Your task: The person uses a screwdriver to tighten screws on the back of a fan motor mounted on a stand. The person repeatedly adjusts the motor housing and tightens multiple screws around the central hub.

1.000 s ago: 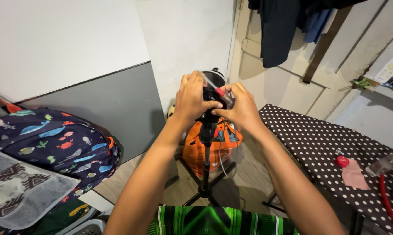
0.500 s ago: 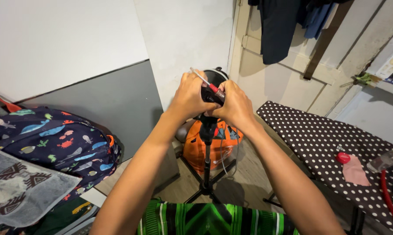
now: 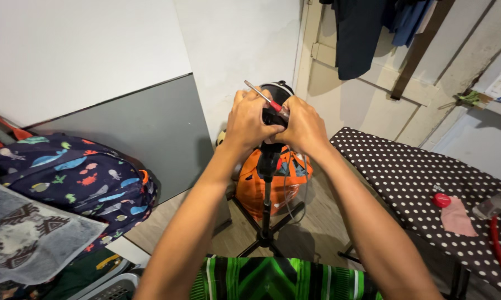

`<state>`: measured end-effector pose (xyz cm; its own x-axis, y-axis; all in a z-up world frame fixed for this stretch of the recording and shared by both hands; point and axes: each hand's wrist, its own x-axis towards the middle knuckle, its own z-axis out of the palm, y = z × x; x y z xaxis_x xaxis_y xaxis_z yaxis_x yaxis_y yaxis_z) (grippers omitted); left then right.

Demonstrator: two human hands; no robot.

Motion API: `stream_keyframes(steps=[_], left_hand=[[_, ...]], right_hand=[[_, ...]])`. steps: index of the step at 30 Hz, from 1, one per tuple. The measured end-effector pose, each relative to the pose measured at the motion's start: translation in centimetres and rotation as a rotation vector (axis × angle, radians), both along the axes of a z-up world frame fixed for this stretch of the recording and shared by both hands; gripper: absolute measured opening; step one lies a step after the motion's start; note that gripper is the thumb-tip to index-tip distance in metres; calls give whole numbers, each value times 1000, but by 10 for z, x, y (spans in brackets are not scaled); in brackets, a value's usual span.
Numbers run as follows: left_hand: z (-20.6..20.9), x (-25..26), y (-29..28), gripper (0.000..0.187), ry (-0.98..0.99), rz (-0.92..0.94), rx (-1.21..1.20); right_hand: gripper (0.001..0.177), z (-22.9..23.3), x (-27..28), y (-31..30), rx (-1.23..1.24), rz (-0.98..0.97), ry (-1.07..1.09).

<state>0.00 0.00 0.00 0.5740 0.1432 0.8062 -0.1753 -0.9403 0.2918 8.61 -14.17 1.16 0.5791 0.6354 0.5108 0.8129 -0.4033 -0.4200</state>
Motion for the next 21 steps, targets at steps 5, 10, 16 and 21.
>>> stream_keyframes(steps=[5, 10, 16, 21], left_hand=[[-1, -7, -5, 54, 3, -3, -33], [-4, -9, -7, 61, -54, 30, 46], [5, -20, -5, 64, 44, 97, -33], [5, -17, -1, 67, 41, 76, -67]], right_hand=[[69, 1, -5, -3, 10, 7, 23], [71, -4, -8, -4, 18, 25, 1], [70, -1, 15, -23, 12, 293, 197], [28, -17, 78, -67, 246, 494, 326]])
